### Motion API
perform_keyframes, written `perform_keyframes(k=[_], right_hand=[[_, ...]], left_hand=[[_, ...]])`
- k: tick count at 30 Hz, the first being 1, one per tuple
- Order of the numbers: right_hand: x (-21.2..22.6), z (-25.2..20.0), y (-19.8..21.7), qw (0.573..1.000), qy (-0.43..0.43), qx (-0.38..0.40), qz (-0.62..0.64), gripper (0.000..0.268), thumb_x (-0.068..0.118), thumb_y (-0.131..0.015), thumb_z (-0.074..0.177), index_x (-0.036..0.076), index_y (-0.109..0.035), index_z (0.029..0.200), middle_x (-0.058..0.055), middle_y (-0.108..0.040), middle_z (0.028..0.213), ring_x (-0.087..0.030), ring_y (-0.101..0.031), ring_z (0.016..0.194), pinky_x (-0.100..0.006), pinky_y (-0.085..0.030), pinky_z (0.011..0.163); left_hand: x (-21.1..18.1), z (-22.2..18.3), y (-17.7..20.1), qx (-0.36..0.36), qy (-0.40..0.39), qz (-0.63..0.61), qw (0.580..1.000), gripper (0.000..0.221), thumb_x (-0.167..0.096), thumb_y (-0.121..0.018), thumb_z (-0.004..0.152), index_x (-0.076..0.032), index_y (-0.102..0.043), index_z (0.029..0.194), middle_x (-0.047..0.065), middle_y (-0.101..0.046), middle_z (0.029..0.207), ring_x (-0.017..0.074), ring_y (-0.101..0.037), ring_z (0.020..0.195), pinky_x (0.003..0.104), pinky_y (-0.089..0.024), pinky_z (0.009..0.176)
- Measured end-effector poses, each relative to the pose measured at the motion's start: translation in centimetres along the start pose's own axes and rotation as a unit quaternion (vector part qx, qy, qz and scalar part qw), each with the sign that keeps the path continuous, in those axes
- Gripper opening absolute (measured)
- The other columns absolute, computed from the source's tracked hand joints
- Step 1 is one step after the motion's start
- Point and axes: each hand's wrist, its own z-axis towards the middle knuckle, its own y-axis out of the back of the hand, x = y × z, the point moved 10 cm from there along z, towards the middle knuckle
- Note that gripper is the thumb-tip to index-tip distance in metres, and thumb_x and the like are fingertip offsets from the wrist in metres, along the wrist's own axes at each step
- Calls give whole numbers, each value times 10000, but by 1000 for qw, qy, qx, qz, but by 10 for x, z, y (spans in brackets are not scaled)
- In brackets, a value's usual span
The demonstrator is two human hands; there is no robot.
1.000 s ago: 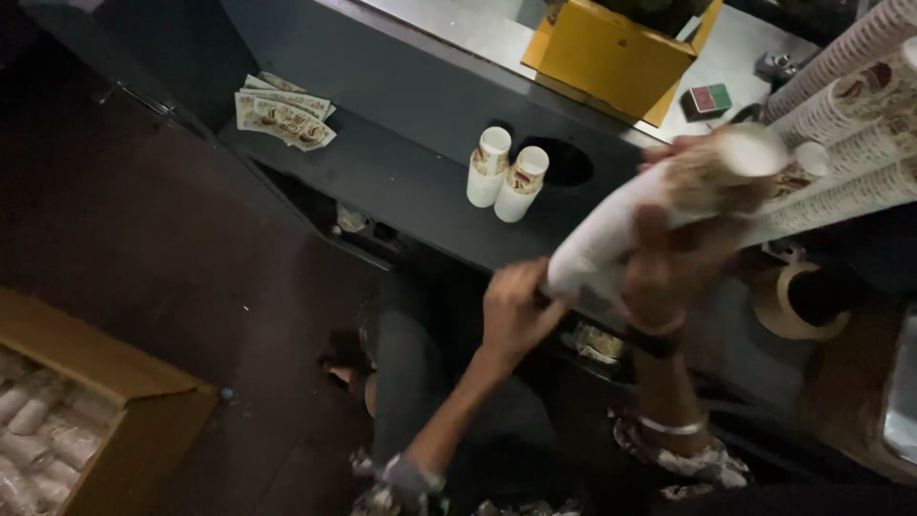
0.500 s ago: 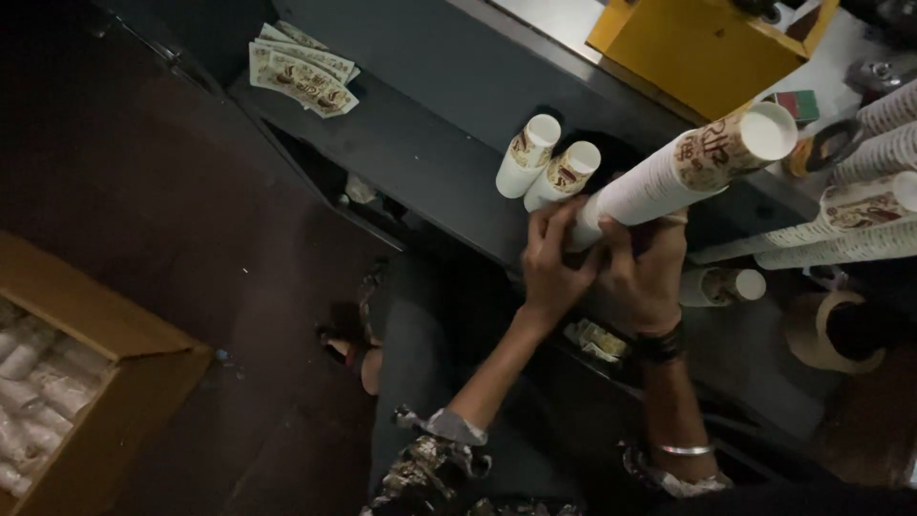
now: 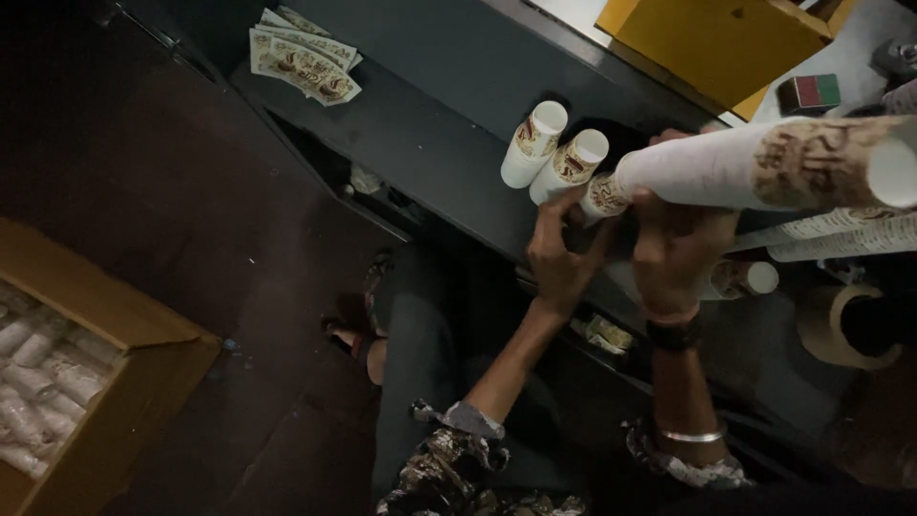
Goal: The recorder is packing stacks of paper cups into plastic sleeves in a manufacturing setting.
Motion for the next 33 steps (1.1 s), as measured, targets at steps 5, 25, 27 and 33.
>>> perform_keyframes(k=[5, 25, 27, 33], right_hand=[[12, -27, 56, 984, 38, -89, -151, 611, 136, -698, 1134, -19, -261, 1533, -187, -545, 1459, -280, -618, 1342, -410, -548, 1189], [-56, -94, 54, 965, -224, -47, -128, 510, 164, -719, 997, -49, -467, 1387, -169, -641, 1305, -251, -647, 1189, -400, -530, 1021], [-55, -85, 44, 971, -211, -35, -108, 455, 131, -701, 999, -48, -489, 1360, -167, -644, 1300, -240, -649, 1183, -391, -533, 1007], [-29, -60, 35, 989, -108, -24, -98, 425, 63, -665, 1008, -56, -479, 1371, -157, -628, 1260, -202, -636, 1155, -343, -550, 985]], left_hand=[[9, -17, 4, 74, 8, 36, 997, 626, -242, -888, 836, -38, -518, 1298, 120, -702, 1069, 223, -743, 932, 349, -629, 791], [-26, -47, -44, 182, -46, -15, 982, 592, -177, -813, 873, -78, -564, 1401, 150, -655, 1128, 262, -709, 934, 367, -612, 801], [-22, -45, -42, 135, -33, -28, 990, 551, -158, -807, 896, -94, -575, 1391, 129, -644, 1135, 249, -710, 935, 352, -613, 788], [-22, -33, -30, 39, -1, -1, 999, 519, -176, -874, 843, -81, -607, 1277, 120, -635, 1098, 261, -682, 909, 356, -574, 738]])
